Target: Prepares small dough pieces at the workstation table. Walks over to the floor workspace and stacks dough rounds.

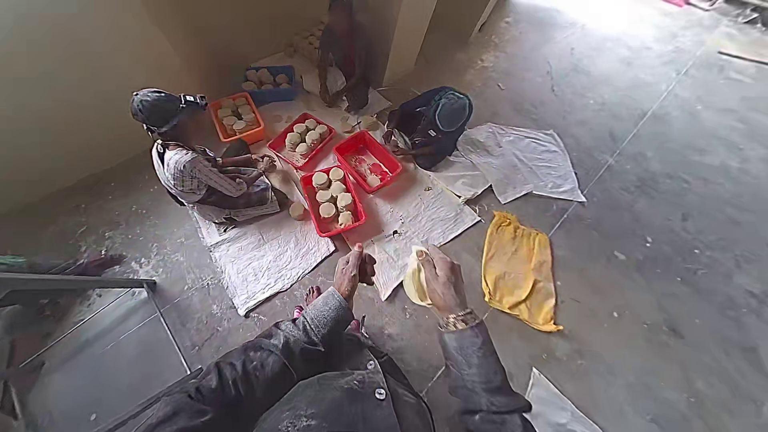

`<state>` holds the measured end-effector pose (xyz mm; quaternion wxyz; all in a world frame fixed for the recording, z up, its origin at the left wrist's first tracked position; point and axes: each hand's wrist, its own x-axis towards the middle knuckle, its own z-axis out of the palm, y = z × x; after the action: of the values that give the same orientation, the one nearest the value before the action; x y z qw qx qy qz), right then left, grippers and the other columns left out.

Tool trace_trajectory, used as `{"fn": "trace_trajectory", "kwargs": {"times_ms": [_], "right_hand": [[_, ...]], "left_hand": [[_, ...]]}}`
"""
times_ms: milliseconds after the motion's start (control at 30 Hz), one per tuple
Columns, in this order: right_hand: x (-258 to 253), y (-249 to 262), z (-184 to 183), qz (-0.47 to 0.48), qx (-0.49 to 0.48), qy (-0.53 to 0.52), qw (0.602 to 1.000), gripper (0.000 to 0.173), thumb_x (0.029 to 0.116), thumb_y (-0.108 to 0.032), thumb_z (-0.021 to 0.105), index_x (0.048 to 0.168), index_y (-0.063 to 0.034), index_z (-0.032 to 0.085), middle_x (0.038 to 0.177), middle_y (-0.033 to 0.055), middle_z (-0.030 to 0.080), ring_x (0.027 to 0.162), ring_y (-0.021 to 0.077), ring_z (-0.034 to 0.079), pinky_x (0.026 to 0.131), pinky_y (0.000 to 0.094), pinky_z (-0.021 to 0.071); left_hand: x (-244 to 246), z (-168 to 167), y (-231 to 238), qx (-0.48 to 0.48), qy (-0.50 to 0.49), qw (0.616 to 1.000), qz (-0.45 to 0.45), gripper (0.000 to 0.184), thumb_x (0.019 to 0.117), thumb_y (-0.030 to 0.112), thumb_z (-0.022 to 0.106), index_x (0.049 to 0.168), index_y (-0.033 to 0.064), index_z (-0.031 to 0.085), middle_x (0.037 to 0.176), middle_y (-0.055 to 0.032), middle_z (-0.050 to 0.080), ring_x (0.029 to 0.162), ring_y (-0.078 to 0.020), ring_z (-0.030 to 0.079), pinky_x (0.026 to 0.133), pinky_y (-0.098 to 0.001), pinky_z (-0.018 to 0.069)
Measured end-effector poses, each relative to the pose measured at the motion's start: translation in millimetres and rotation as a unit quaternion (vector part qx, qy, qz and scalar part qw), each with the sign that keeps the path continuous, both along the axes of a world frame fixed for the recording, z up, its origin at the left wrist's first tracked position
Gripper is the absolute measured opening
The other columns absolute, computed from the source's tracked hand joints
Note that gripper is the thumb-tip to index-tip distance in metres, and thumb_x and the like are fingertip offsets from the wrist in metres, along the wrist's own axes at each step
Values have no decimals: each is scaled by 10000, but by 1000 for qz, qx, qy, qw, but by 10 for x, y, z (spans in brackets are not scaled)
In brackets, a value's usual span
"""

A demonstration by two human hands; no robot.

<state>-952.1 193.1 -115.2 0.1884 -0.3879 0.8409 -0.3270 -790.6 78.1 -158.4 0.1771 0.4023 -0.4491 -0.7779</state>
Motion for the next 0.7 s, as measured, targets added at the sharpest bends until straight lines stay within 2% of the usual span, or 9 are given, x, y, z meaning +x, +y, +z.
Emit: {"fn": "trace_trajectory", "kwargs": {"times_ms": [67, 100, 167, 200, 300, 400, 533, 600, 700], "right_hand": [[-54, -156, -88, 11, -49, -28, 998, 349, 1045, -224, 457, 1084, 28, 696, 874, 98, 698, 834, 156, 691, 806, 358, 572], [-68, -223, -131, 9, -38, -15, 999, 358, 1042, -246, 450, 1072, 9, 700, 863, 79, 699, 823, 149, 696, 796, 344, 579], [-56, -418, -131, 2, 62, 40, 997, 383, 1074, -229, 480, 1104, 101, 673, 908, 288, 694, 896, 438, 702, 831, 609, 521], [-19, -538, -139, -2, 92, 46, 995, 393, 1080, -233, 482, 1133, 111, 665, 950, 325, 692, 943, 493, 693, 864, 661, 499], [161, -929, -168, -7, 41, 46, 998, 455, 1056, -307, 451, 1059, 81, 688, 826, 251, 685, 807, 414, 701, 739, 606, 527], [360, -1284, -135, -41, -42, 81, 995, 501, 1047, -338, 425, 1013, 89, 685, 728, 210, 659, 682, 352, 685, 629, 538, 530], [443, -1588, -165, -55, -50, 14, 997, 545, 882, -384, 690, 1147, 91, 675, 858, 228, 715, 780, 358, 716, 723, 573, 555], [369, -1754, -156, -20, 15, -52, 998, 550, 794, -364, 782, 1146, 52, 707, 908, 216, 733, 857, 370, 722, 801, 600, 547], [208, -1972, -58, 33, -4, -36, 999, 405, 805, -253, 762, 1053, 64, 716, 867, 214, 725, 827, 366, 720, 778, 580, 548]], "left_hand": [[164, -189, -274, 4, -40, 997, -71, 554, 1122, 333, 205, 1063, -31, 618, 769, -23, 635, 623, -105, 604, 638, -292, 546], [226, -246, -389, 25, -59, 993, -97, 560, 1127, 347, 204, 1090, -34, 613, 789, -32, 645, 625, -106, 607, 635, -288, 540], [236, -331, -594, 78, -81, 985, -128, 593, 1127, 394, 170, 1128, -17, 598, 841, -51, 661, 677, -134, 631, 671, -317, 542], [207, -360, -695, 97, -82, 982, -139, 629, 1122, 415, 141, 1159, -18, 596, 895, -73, 678, 742, -160, 651, 716, -352, 548], [15, -332, -938, 151, -48, 976, -147, 757, 1094, 487, 38, 1295, -22, 561, 1132, -152, 681, 973, -241, 657, 851, -445, 520], [-223, -191, -991, 221, 2, 975, -29, 785, 1085, 537, 56, 1358, -27, 528, 1171, -194, 645, 1002, -267, 636, 872, -460, 514], [-502, -120, -1174, 240, 7, 947, 213, 657, 1100, 521, 190, 1037, 35, 627, 836, -97, 649, 767, -191, 640, 728, -401, 544], [-601, -216, -1336, 236, 12, 938, 255, 601, 1106, 497, 231, 958, 47, 601, 771, -83, 604, 702, -184, 604, 678, -379, 524], [-728, -311, -1630, 217, 54, 940, 258, 593, 1111, 465, 215, 862, 81, 591, 696, -41, 610, 638, -146, 610, 626, -317, 527]]}}
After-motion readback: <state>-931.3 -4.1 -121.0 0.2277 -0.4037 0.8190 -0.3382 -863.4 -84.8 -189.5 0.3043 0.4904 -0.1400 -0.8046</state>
